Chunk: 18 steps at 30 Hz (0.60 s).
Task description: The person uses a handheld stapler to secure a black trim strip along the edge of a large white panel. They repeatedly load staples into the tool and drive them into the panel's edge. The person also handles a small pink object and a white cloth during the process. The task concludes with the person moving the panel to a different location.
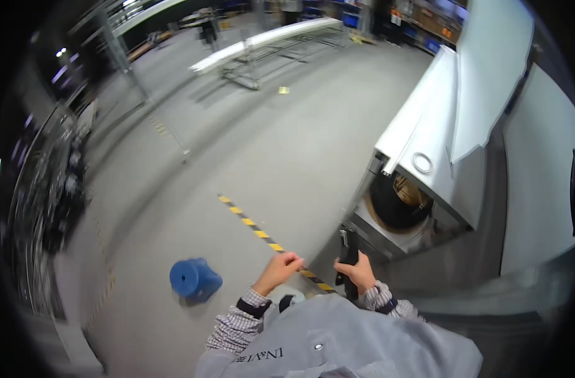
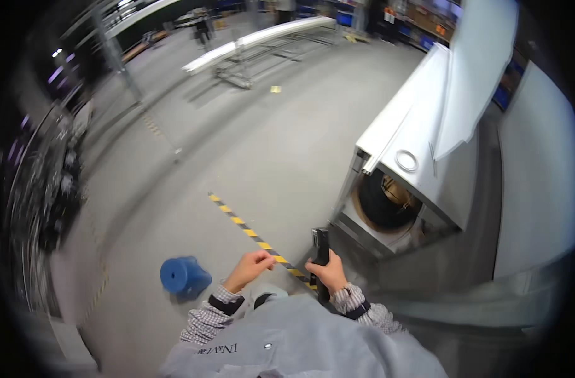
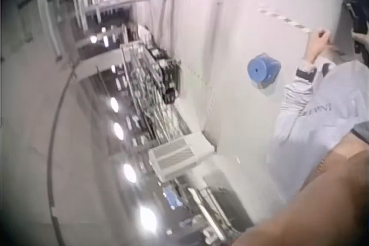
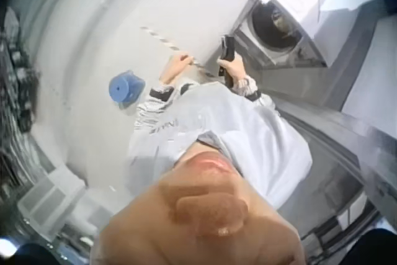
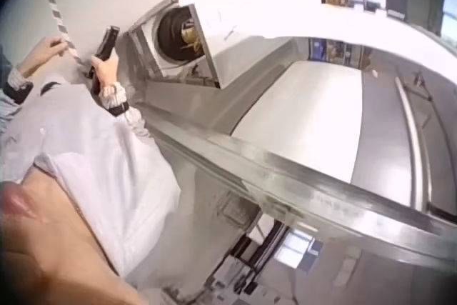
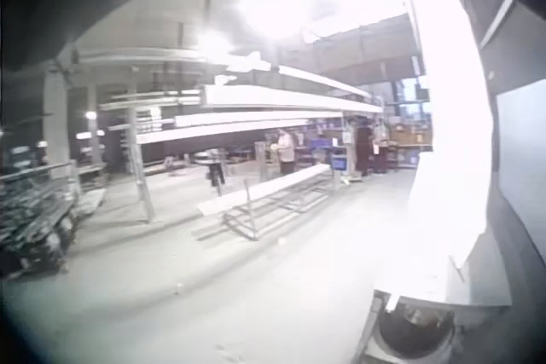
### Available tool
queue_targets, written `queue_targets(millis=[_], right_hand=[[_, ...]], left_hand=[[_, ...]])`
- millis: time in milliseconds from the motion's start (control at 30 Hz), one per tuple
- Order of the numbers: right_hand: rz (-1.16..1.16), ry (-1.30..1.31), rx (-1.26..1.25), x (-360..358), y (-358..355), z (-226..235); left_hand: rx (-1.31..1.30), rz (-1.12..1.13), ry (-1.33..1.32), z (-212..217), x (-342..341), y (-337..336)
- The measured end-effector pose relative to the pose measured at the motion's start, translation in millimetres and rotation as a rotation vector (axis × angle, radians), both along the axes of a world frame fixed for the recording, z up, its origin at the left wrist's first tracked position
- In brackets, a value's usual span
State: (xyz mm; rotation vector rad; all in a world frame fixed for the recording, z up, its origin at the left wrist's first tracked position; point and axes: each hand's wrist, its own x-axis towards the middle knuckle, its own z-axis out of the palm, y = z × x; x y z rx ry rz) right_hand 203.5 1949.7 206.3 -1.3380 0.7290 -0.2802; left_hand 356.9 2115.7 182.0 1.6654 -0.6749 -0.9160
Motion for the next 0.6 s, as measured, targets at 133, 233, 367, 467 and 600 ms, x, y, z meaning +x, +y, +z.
queue_targets(millis=[133,233,367,467,600], right_hand=[[-0.091,0.002,-0.066,44,-33,13],[-0.289,-0.019,-0.061,78,-59,9],[-0.577,-0.011,-0.115,109,-84,-3],[-0.813,-0.054,-0.016,121,-83,7],[-1.16,-0.083,-0.082,132,-74,13]], left_hand=[[0.043,-0.122,0.099,0,82,-53],[0.079,-0.294,0.103,14,152,-125],[-0.102,-0.575,-0.029,32,205,-252],[-0.172,-0.858,-0.051,62,193,-344],[-0.203,-1.142,0.091,93,120,-435]])
